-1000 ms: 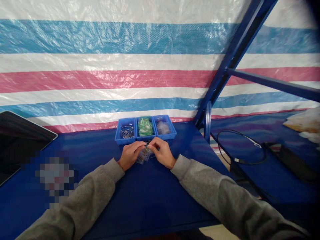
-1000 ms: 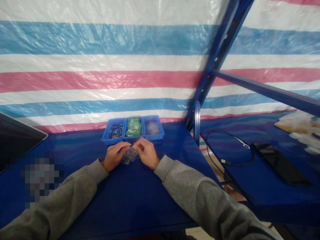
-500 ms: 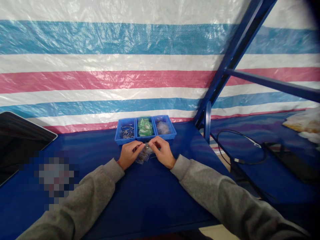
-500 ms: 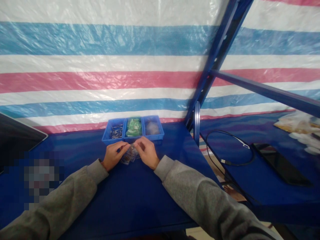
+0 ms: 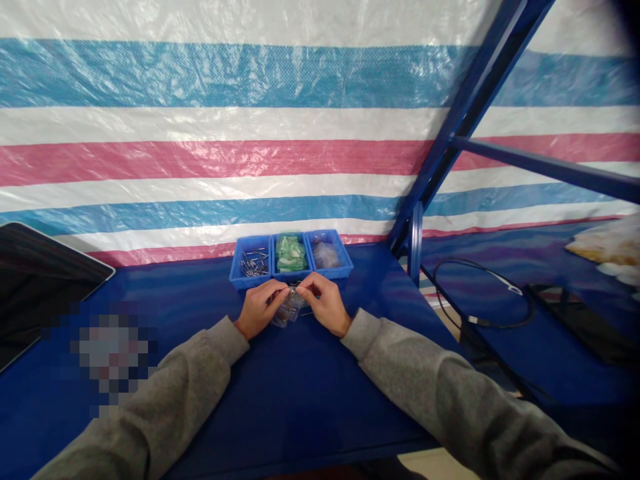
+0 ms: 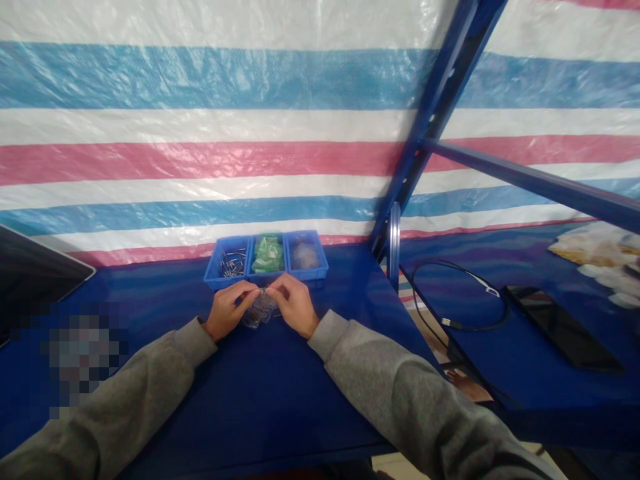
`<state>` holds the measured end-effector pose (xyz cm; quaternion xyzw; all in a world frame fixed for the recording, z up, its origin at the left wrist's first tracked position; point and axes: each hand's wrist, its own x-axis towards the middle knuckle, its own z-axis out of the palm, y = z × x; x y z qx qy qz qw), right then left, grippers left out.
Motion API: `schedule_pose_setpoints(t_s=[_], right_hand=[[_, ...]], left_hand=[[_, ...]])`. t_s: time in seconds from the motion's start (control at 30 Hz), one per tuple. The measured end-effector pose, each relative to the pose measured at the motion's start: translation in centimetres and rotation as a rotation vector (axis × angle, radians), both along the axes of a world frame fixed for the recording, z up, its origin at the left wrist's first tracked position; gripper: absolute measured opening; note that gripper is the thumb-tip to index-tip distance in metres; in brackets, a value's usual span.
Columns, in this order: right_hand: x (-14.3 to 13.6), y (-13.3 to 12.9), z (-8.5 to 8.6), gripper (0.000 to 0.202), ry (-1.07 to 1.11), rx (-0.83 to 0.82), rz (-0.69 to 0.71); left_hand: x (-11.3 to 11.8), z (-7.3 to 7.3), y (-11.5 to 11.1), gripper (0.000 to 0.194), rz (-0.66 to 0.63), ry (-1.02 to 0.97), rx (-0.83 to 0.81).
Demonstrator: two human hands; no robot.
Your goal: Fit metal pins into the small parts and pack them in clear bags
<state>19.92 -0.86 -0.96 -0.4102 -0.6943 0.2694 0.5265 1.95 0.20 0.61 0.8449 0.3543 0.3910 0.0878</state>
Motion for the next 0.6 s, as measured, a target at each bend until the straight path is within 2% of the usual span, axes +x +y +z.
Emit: schedule_pose_setpoints(t_s=[0.37,0.6], right_hand=[[0.07,-0.37,0.65,0.020,0.016,0.004,0.051],[-0.06,-0.22,0.34,0.019,-0.016,0.017,0.041]], left_hand=[[0.05,0.29,-0.11,0.019,-0.010,-0.015,-0.013],[0.06,0.19,-0.12,0.017,-0.017,0.003,-0.011]])
